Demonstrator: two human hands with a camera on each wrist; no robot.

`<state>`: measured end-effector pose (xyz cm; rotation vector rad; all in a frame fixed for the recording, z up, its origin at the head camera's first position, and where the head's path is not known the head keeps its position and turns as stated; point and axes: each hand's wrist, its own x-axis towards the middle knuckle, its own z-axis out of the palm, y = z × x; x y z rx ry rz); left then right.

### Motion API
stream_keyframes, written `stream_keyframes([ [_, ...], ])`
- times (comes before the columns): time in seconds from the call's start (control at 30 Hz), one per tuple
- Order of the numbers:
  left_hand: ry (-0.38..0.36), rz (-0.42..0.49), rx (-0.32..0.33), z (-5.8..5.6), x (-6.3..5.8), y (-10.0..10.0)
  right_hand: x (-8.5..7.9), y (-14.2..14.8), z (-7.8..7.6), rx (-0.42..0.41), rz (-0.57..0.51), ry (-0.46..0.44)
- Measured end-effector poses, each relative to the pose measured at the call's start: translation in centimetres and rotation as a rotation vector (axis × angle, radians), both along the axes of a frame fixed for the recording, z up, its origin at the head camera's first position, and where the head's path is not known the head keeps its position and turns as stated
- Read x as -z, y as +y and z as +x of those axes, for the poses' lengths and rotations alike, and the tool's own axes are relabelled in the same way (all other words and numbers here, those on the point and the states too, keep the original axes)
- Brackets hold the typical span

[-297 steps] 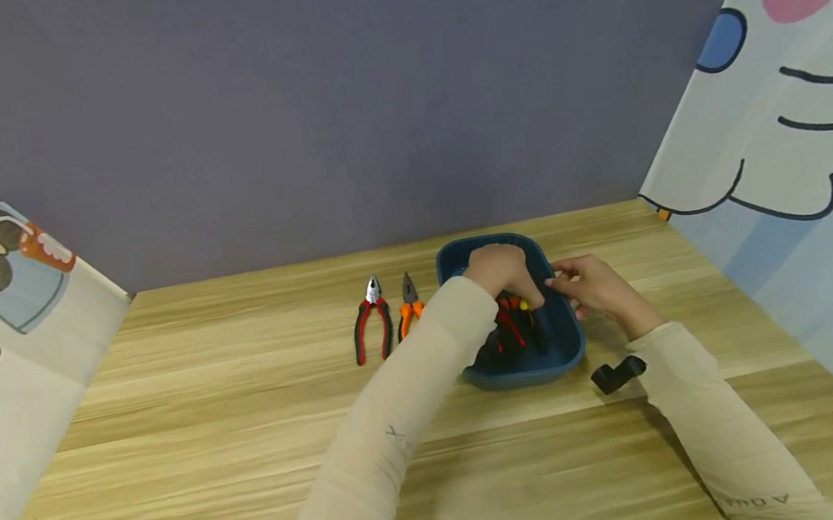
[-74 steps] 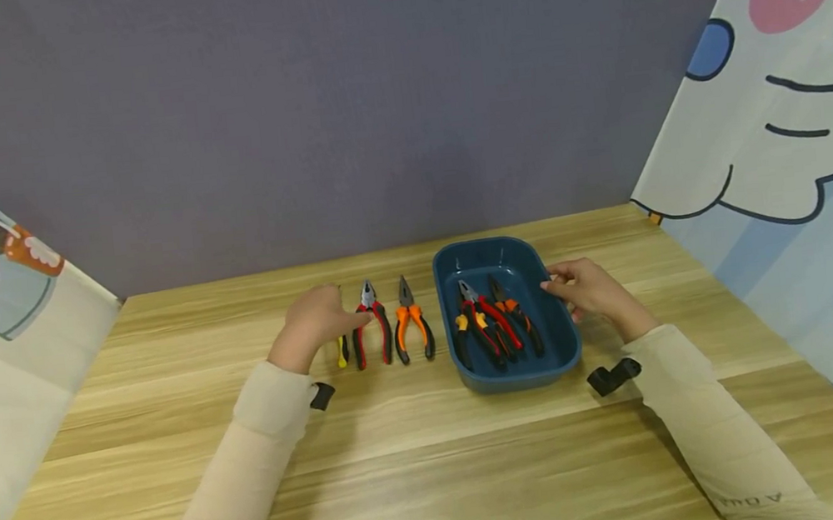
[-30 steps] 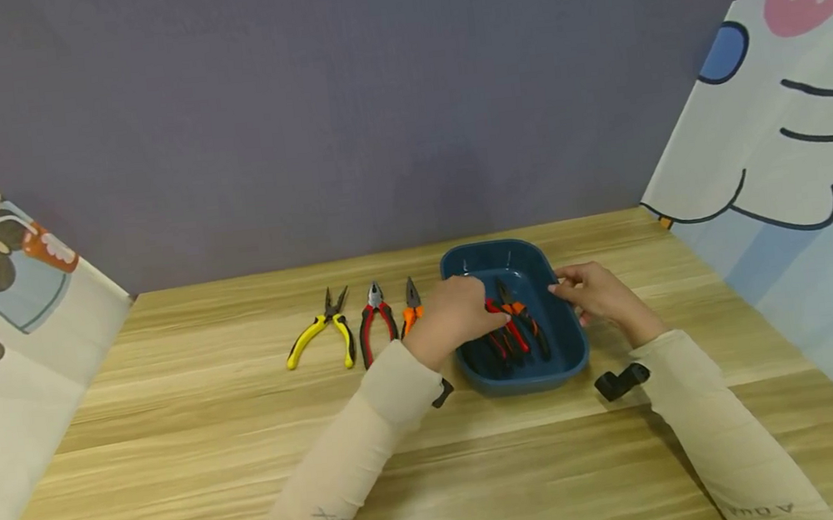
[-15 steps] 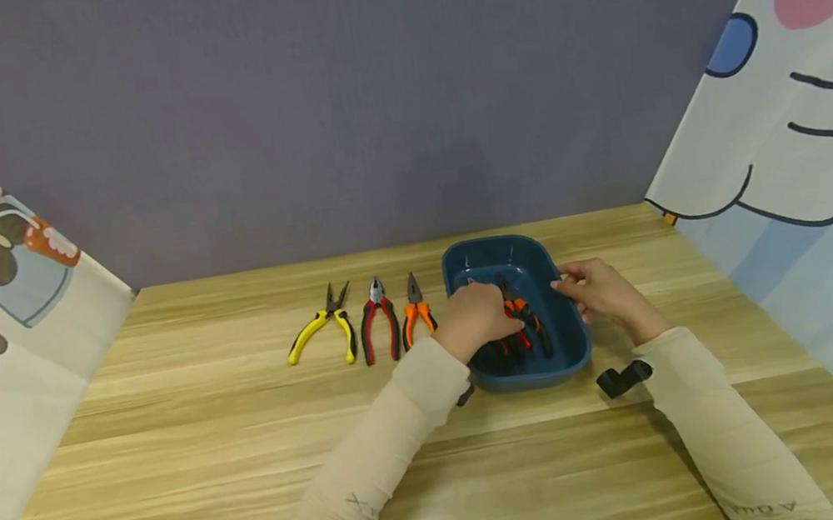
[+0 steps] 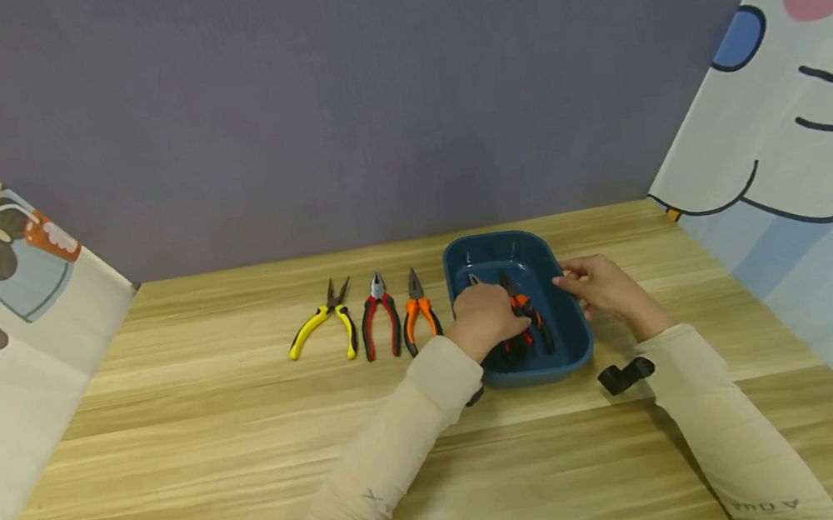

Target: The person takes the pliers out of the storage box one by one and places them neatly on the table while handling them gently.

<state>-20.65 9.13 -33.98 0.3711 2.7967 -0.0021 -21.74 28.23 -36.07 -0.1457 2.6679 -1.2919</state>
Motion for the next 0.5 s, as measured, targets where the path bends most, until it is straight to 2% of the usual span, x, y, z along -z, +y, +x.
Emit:
stream_keyframes([
  [0.5, 0.063, -0.158, -0.024, 0.0, 0.8, 1.5, 0.1, 0.1, -0.1, -0.006, 0.012, 0.010],
])
